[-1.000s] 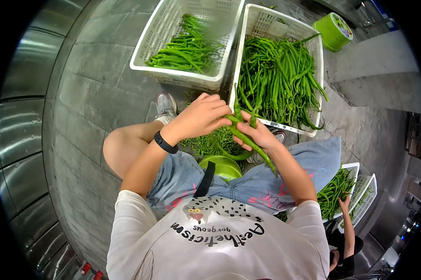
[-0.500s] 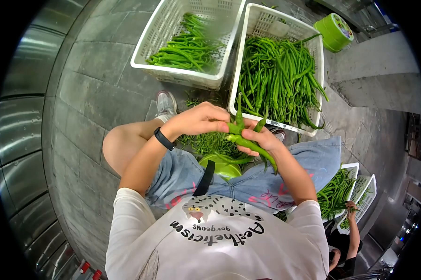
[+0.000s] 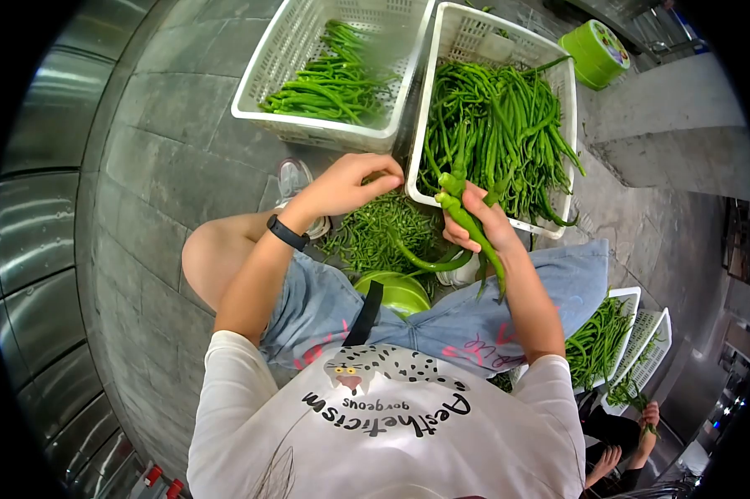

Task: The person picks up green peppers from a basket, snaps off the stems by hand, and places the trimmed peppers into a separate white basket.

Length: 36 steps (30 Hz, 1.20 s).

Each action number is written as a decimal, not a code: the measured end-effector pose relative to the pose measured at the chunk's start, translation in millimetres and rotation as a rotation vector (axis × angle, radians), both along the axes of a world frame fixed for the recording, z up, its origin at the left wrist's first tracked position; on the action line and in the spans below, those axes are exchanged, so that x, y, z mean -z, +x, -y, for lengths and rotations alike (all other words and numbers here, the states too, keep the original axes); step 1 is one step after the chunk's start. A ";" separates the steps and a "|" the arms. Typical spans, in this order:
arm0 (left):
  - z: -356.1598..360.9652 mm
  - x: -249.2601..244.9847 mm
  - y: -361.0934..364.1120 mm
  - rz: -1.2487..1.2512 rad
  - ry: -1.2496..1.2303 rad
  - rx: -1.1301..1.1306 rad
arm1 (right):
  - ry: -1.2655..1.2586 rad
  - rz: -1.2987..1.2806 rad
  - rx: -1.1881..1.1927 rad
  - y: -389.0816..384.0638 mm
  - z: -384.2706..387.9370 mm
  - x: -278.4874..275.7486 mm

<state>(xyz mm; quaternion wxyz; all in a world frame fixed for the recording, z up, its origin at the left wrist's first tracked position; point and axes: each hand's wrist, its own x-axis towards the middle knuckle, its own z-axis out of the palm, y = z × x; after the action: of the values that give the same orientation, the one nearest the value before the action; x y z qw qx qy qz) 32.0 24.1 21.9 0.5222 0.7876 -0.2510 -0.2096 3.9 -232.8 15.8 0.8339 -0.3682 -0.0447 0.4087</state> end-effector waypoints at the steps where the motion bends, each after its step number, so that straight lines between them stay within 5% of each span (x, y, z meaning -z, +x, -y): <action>1: -3.2 5.5 -1.0 0.133 0.118 0.045 | -0.102 -0.004 0.015 0.2 -0.7 -3.2; 6: 7.1 14.2 -9.3 0.315 0.089 0.011 | -0.374 0.026 -0.096 -5.0 -10.0 -6.6; 10: 14.1 4.4 -9.6 0.042 -0.065 -0.037 | -0.453 0.103 -0.229 -14.5 -21.6 -1.4; 13: 11.4 10.7 -4.5 0.058 0.139 0.164 | -0.513 0.151 -0.274 -17.7 -22.6 -1.4; 14: 13.6 17.4 -8.0 0.020 -0.043 0.127 | -0.530 0.168 -0.287 -18.2 -22.2 -1.4; 23: 15.4 15.2 -22.2 -0.540 -0.358 0.181 | -0.305 0.094 -0.348 -24.1 -13.6 -5.8; 30: 24.9 27.3 -38.0 -0.810 -0.613 0.020 | -0.139 0.136 -0.320 -26.2 -14.5 2.7; 36: 21.6 29.5 -25.2 -0.805 -0.751 -0.174 | -0.224 0.009 -0.189 -19.4 -19.5 -7.7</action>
<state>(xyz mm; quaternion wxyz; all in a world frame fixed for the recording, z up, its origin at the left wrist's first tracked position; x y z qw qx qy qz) 6.8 2.5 -7.6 0.8370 0.4229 -0.0232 -0.3464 -15.6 -213.3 23.6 0.7453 -0.4551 -0.0371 0.4859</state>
